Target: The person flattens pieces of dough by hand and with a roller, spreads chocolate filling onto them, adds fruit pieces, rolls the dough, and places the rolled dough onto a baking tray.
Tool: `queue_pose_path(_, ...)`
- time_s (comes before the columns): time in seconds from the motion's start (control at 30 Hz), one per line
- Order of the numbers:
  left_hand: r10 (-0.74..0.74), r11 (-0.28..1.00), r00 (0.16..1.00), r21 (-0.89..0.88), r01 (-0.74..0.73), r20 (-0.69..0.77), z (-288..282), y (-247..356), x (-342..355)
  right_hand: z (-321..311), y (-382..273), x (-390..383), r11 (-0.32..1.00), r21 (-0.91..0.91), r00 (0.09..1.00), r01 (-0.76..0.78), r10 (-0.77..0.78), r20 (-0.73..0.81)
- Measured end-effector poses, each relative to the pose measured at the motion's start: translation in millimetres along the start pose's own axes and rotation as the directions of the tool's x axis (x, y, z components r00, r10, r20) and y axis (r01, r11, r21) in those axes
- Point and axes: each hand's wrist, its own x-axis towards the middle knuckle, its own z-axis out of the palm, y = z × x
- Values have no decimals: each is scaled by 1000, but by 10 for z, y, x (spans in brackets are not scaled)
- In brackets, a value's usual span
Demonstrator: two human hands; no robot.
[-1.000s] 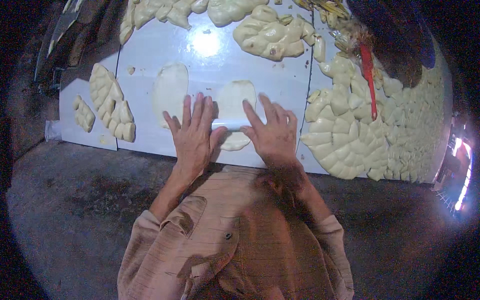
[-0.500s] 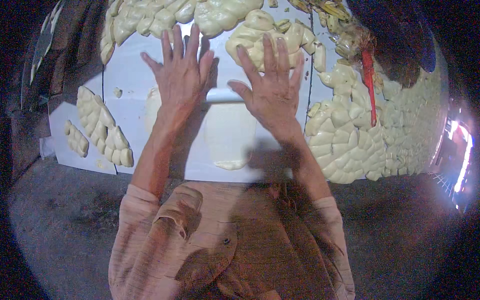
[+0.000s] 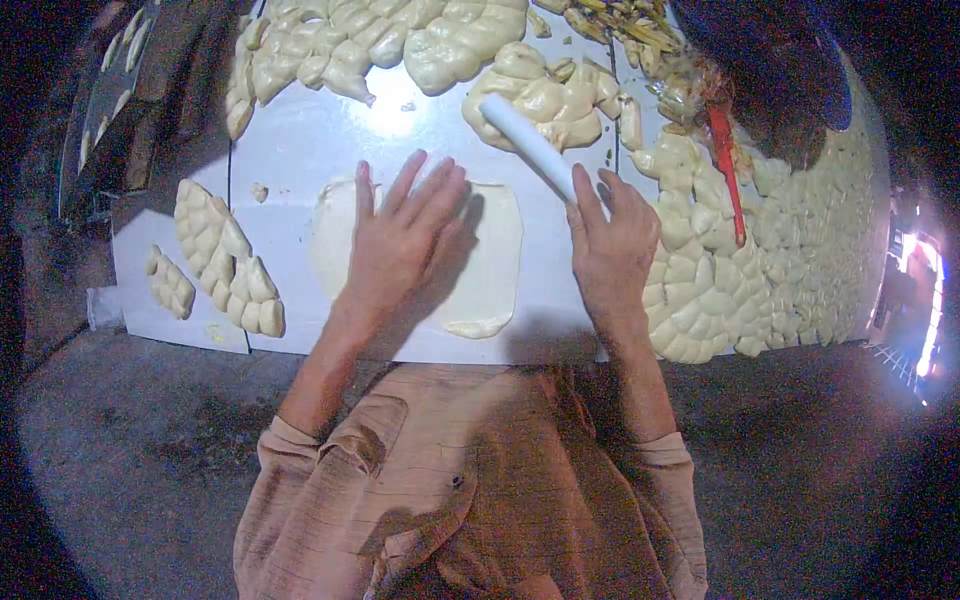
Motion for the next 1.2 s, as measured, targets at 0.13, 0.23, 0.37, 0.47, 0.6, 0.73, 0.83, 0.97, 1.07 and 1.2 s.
queue_pose_path(0.13, -5, 1000, 997, -19, 7, 83, 240, 139, 9, 66, -230, -36, 972, 61, 971, 225, -229, 66)
queue_pose_path(0.23, -27, 994, 979, 105, 5, 202, 236, 162, -14, 238, -331, 7, 955, 77, 942, 287, -296, 159)
queue_pose_path(0.37, -89, 987, 979, 148, 62, 183, 230, 145, -180, 249, -321, -49, 950, 54, 917, 309, -312, 248)
queue_pose_path(0.47, -143, 989, 972, 72, 132, 187, 144, 213, -398, 197, -211, -366, 956, 185, 934, 229, -269, 236)
queue_pose_path(0.6, -155, 985, 945, 117, 125, 289, 112, 577, -865, 92, -365, -797, 965, 198, 920, 171, -228, 317)
queue_pose_path(0.73, -322, 944, 920, 153, 294, 221, 208, 651, -932, 184, -320, -879, 990, 113, 934, 85, -119, 337)
queue_pose_path(0.83, -329, 941, 910, 166, 294, 251, 198, 651, -913, 136, -232, -917, 991, 114, 928, 65, -102, 358)
queue_pose_path(0.97, -226, 974, 949, 59, 218, 221, 177, 633, -1059, -125, -11, -756, 784, 619, 935, 37, -245, 255)
queue_pose_path(1.07, -234, 970, 960, 99, 220, 153, 160, 558, -1270, -319, 343, -454, 884, 466, 998, -31, 57, -41)
queue_pose_path(1.2, -430, 900, 897, 124, 418, 99, -56, 259, -1016, -398, 1321, 9, 977, 40, 937, -211, 214, -276)
